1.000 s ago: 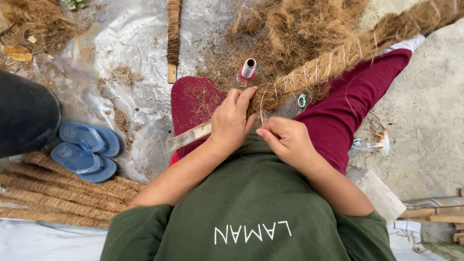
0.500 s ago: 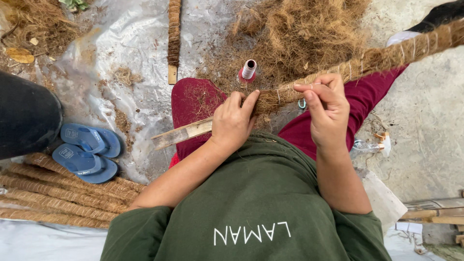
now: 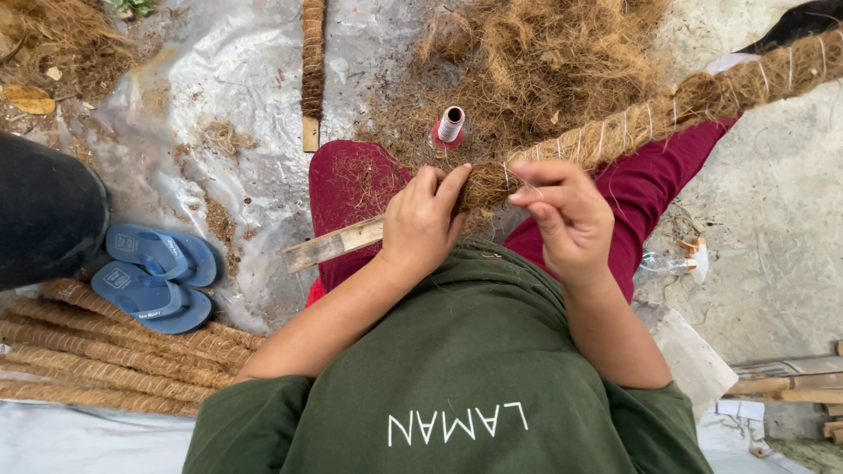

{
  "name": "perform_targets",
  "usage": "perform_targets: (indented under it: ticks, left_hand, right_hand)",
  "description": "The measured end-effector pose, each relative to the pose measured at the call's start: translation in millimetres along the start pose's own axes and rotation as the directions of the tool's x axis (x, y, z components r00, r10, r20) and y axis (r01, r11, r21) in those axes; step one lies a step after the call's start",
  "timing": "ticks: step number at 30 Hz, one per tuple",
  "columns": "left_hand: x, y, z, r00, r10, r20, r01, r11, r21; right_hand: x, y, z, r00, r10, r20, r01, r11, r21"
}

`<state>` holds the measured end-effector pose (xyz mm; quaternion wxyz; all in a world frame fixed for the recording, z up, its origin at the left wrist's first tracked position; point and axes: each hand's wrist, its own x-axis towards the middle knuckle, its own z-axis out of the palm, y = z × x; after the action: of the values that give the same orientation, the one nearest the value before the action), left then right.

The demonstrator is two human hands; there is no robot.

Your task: The person sits on a plastic sheet and assembles a broom by hand. They gather coconut coir fibers, wrap them around a wooden handle, and secure the bundle by winding a thin wire around it.

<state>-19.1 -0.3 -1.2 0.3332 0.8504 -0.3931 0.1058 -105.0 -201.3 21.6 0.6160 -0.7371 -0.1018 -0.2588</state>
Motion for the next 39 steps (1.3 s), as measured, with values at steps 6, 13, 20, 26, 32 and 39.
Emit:
perform_targets:
  ticks: [6,13,20,26,32,39]
  left_hand:
    - [0,2,-2,1.0,-0.023,0.003,0.023,0.999,-0.033]
    - [3,4,-7,0.996,-0.086,0.0,0.085,0.995,-0.06]
    - [4,7,-9,0.995,-0.102,-0.001,0.102,0.992,-0.077]
    - [5,6,-7,0.991,-0.127,0.046,0.13,0.987,-0.09]
    - [3,6,-6,0.996,-0.086,-0.012,0.084,0.988,-0.128]
    - [3,6,-5,0.999,-0.051,-0.01,0.05,0.995,-0.083]
  right_hand:
    - [-1,6,-3,0.972,0.197,-0.127,-0.163,0.958,0.236]
    - [2,-9,13,0.999,-0.044,0.028,0.051,0.743,-0.668]
    - [5,-2,21,0.965,-0.235,0.118,0.234,0.559,-0.796]
    - [6,5,20,0.947,-0.253,0.198,0.299,0.469,-0.831]
    - [13,4,14,0.935,-0.25,0.251,0.349,0.519,-0.78]
    - [10,7,22,0.974,-0.195,0.113,0.213,0.635,-0.742]
